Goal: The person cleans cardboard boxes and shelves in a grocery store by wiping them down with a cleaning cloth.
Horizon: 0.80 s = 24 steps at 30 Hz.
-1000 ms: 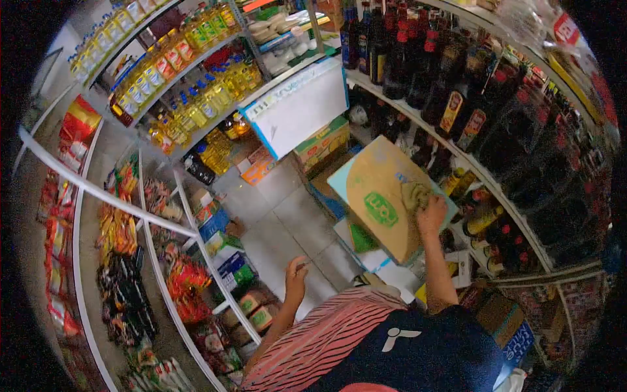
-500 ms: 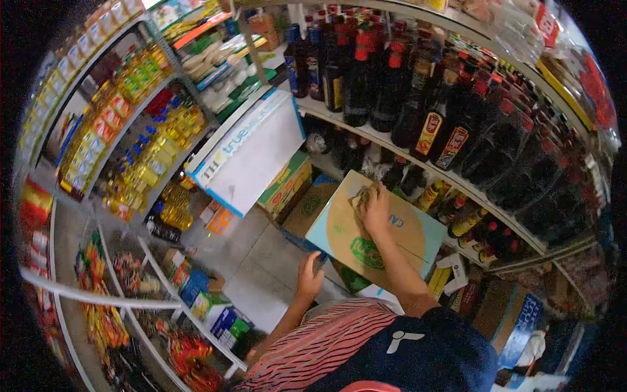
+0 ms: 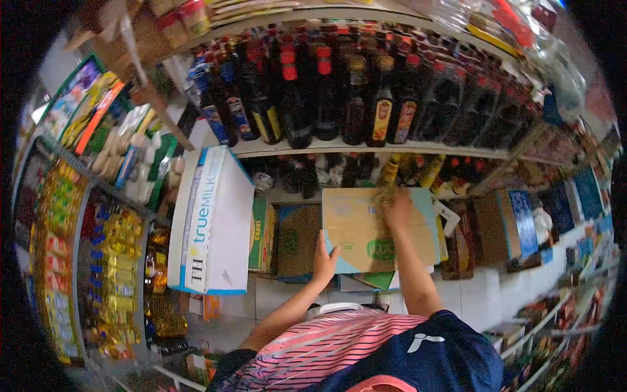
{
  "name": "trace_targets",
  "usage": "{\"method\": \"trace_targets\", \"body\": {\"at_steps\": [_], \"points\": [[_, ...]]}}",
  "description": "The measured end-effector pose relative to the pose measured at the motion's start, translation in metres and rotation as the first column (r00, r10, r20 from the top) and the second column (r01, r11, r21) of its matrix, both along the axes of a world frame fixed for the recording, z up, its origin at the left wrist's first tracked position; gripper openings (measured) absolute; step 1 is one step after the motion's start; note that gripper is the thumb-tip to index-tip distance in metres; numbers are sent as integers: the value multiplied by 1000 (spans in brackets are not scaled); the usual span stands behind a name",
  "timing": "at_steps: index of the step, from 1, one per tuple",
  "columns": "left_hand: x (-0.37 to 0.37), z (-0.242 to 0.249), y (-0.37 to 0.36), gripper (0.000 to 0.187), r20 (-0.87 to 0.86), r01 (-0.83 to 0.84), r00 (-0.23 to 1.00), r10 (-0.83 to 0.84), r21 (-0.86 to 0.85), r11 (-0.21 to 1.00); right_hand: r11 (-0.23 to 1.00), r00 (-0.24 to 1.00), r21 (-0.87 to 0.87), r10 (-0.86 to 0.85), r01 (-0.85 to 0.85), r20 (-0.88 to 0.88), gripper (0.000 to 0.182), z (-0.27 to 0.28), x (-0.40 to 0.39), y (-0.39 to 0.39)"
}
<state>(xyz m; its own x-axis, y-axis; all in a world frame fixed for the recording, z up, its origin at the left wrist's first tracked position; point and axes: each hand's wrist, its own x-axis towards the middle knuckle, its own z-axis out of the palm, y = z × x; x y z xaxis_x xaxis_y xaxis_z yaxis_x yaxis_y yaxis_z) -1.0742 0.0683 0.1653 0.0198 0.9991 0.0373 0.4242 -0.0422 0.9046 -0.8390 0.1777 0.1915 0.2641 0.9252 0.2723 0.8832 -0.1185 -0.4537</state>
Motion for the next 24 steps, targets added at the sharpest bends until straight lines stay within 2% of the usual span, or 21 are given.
{"method": "trace_targets", "body": {"at_steps": [1, 2, 4, 6, 8, 9, 10, 11, 12, 14, 16, 18, 20, 21, 22, 23, 24], "points": [[0, -4, 0, 69, 21, -8, 1000, 8, 14, 1000, 992, 992, 27, -122, 123, -31, 53, -5, 22, -13], [2, -5, 4, 70, 49, -22, 999, 20, 37, 999, 987, 988, 35, -155, 155, -18, 53, -11, 33, -23], [1, -7, 7, 70, 41, 5, 999, -7, 64, 998, 906, 910, 142, -372, 399, -183, 53, -15, 37, -40], [1, -10, 6, 70, 29, 24, 999, -26, 68, 997, 952, 895, -14, -294, 307, -336, 55, -4, 7, -53], [0, -17, 5, 69, 76, 21, 997, -21, 5, 1000, 976, 934, 5, -209, 220, -290, 51, -10, -52, -57], [-2, -20, 2, 69, 78, 44, 996, -43, -8, 999, 983, 973, 169, -31, 71, -228, 50, -11, -82, -63], [-3, -20, 3, 69, 24, 36, 999, -38, 49, 998, 985, 977, 174, 48, -12, -206, 47, -12, -110, -66], [-2, -20, 4, 69, -26, 28, 999, -25, 112, 993, 975, 940, 52, 223, -217, -259, 49, 20, -128, -71], [-1, -18, 4, 69, -23, 40, 999, -37, 114, 993, 954, 935, 72, 299, -291, -192, 48, 22, -140, -75], [-2, -16, 2, 68, -17, 25, 1000, -24, 43, 999, 946, 918, 94, 324, -310, -229, 46, 24, -135, -82], [-1, -21, 3, 66, -17, 5, 1000, -4, 83, 997, 974, 956, 89, 222, -208, -194, 47, 7, -98, -90], [-2, -18, 5, 64, 58, 13, 998, -16, 63, 998, 996, 940, -4, 85, -92, -331, 46, -1, -35, -98], [-6, -30, 4, 62, 79, 6, 997, -13, 85, 996, 959, 977, 235, -121, 161, -175, 44, -14, 20, -110], [-7, -34, 7, 62, 152, -13, 988, 1, 78, 997, 958, 976, 233, -129, 168, -174, 44, -13, 31, -111], [-1, -38, 13, 62, 232, -30, 973, 12, 76, 997, 936, 942, 158, -287, 314, -172, 45, -7, 45, -110], [2, -42, 14, 62, 453, -62, 890, 49, 13, 998, 886, 884, 82, -439, 455, -160, 45, -2, 55, -113], [1, -35, 12, 62, 456, -49, 889, 36, 17, 999, 900, 884, 47, -415, 433, -214, 46, -1, 46, -110]]}}
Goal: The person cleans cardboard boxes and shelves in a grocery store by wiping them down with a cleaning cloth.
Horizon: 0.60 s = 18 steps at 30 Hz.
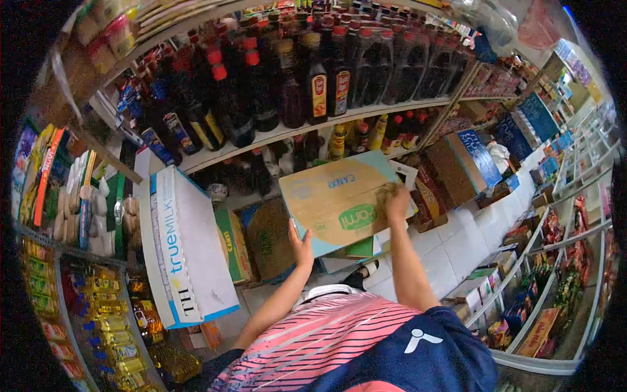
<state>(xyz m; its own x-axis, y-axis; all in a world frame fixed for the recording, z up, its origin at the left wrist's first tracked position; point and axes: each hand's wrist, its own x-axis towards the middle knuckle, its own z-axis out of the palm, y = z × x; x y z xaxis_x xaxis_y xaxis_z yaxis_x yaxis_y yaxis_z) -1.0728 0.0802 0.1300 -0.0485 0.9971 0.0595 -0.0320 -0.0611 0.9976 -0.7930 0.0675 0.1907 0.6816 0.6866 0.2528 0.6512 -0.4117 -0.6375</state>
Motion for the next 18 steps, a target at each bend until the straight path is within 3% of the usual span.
{"method": "trace_targets", "body": {"at_steps": [1, 2, 3, 4, 6, 7, 9, 10, 11, 13, 15, 18], "points": [[-1, 13, 0, 62, 2, 10, 1000, -10, -127, 992, 1000, 997, 1, 30, -30, -65, 47, 3, -21, 10], [-3, 20, -2, 62, 1, 20, 1000, -20, -256, 966, 993, 987, 55, 98, -106, 128, 45, -24, -37, 21], [-2, 15, -3, 63, -155, -37, 988, 2, -219, 975, 987, 988, 50, 154, -153, -1, 46, -30, -66, 28], [-2, 12, -1, 63, -156, -25, 988, -9, -215, 976, 949, 942, 27, 316, -315, -110, 43, -1, -102, 21], [-2, 8, -1, 65, -182, -3, 983, -23, -137, 991, 850, 853, 76, 523, -521, -7, 46, 7, -151, 10], [-1, 18, -3, 66, -62, 21, 998, -32, -173, 985, 854, 856, 75, 517, -515, -6, 46, 10, -153, 0], [-2, 49, -7, 65, -99, 44, 992, -72, -264, 964, 787, 791, 93, 612, -609, 7, 47, 15, -157, -9], [-4, 60, -8, 63, -136, 58, 984, -114, -358, 932, 810, 814, 96, 581, -578, 5, 47, 9, -141, -10], [-1, 34, -6, 62, -22, 46, 998, -52, -203, 978, 833, 837, 97, 548, -545, -1, 48, -2, -115, -13], [-5, 35, -7, 61, -9, 60, 998, -65, -268, 962, 954, 953, 81, 295, -289, -75, 41, -10, -67, -20], [-4, 27, -6, 59, 73, 83, 995, -64, -286, 955, 994, 987, 93, 44, -59, 156, 43, -20, -23, -23], [-4, 36, -6, 58, -36, 58, 997, -73, -310, 949, 999, 972, 19, -49, 45, 229, 43, -15, -18, -16]]}}
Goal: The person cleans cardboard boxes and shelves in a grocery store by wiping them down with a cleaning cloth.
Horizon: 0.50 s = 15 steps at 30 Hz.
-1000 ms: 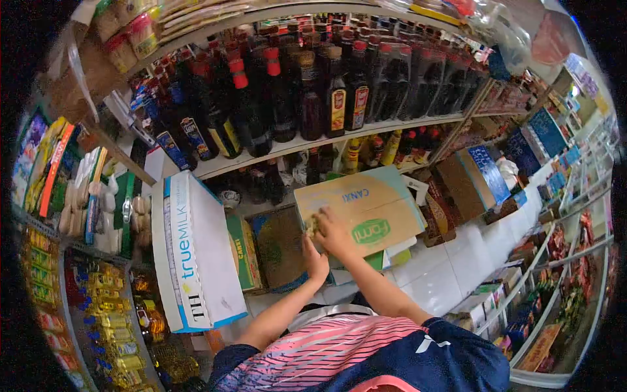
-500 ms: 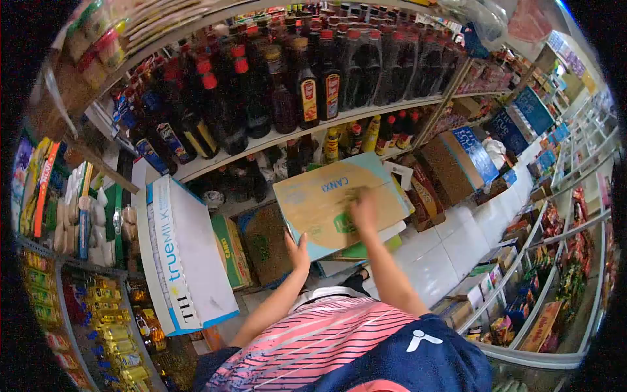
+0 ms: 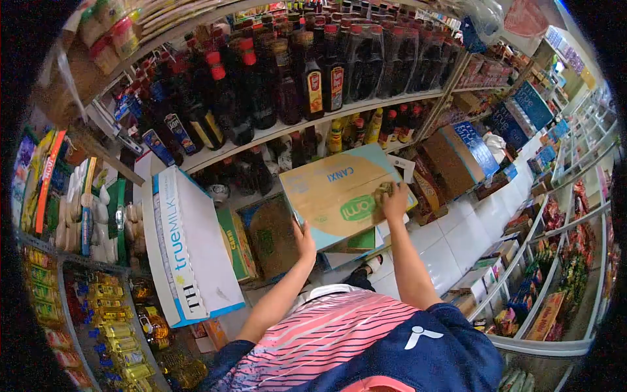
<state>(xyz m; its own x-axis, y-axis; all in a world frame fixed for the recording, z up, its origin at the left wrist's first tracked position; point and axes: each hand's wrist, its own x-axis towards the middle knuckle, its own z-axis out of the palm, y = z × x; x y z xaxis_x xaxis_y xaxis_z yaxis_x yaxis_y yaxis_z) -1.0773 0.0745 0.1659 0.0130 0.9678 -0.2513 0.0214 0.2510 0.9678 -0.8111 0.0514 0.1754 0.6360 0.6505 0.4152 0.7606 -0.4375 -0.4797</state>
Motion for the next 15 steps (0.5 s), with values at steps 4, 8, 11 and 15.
{"method": "trace_targets", "body": {"at_steps": [4, 8, 11, 15], "points": [[-1, -24, 6, 58, 110, 14, 994, -18, 44, 999, 965, 900, -47, 221, -257, -376, 46, 37, -98, 16], [-2, -18, 2, 60, 398, 25, 916, -54, 77, 997, 856, 853, 12, 516, -517, -78, 39, 31, -169, 18], [-5, -37, 10, 63, 347, 62, 933, -101, 123, 991, 806, 805, 86, 591, -586, -56, 39, 13, -149, 20], [-15, -33, 8, 64, 178, 162, 967, -181, 114, 980, 951, 932, -10, 300, -308, -204, 34, -13, -49, 7]]}}
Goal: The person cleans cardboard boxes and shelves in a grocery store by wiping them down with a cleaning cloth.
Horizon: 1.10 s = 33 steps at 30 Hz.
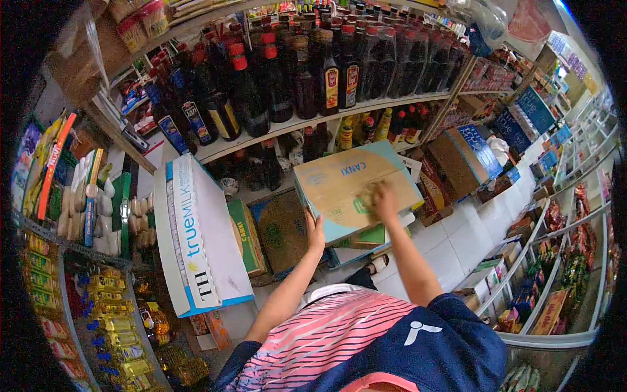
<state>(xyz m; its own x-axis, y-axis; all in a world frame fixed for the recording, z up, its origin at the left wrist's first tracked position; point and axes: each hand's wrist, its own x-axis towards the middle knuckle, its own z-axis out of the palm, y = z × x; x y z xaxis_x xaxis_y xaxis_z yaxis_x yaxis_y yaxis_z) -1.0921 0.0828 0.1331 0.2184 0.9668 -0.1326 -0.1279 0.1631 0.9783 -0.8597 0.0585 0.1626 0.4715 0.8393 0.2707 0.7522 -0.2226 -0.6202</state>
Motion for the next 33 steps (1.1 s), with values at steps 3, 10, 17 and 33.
{"method": "trace_targets", "body": {"at_steps": [3, 10, 17, 33], "points": [[-2, -3, 4, 65, -16, 52, 999, -52, 7, 999, 991, 974, 36, -136, 132, 179, 33, 16, 34, -12], [-2, -12, 6, 67, -33, 69, 997, -70, -31, 997, 1000, 1000, 4, 17, -17, 20, 41, 26, -62, 9], [-9, -8, 9, 70, -67, 82, 995, -79, 51, 995, 961, 954, 26, 270, -276, 127, 40, 42, -77, 11], [-20, -74, 21, 87, 239, 292, 946, -220, -327, 899, 994, 987, 7, 103, -105, 122, 42, 23, -25, 26]]}}
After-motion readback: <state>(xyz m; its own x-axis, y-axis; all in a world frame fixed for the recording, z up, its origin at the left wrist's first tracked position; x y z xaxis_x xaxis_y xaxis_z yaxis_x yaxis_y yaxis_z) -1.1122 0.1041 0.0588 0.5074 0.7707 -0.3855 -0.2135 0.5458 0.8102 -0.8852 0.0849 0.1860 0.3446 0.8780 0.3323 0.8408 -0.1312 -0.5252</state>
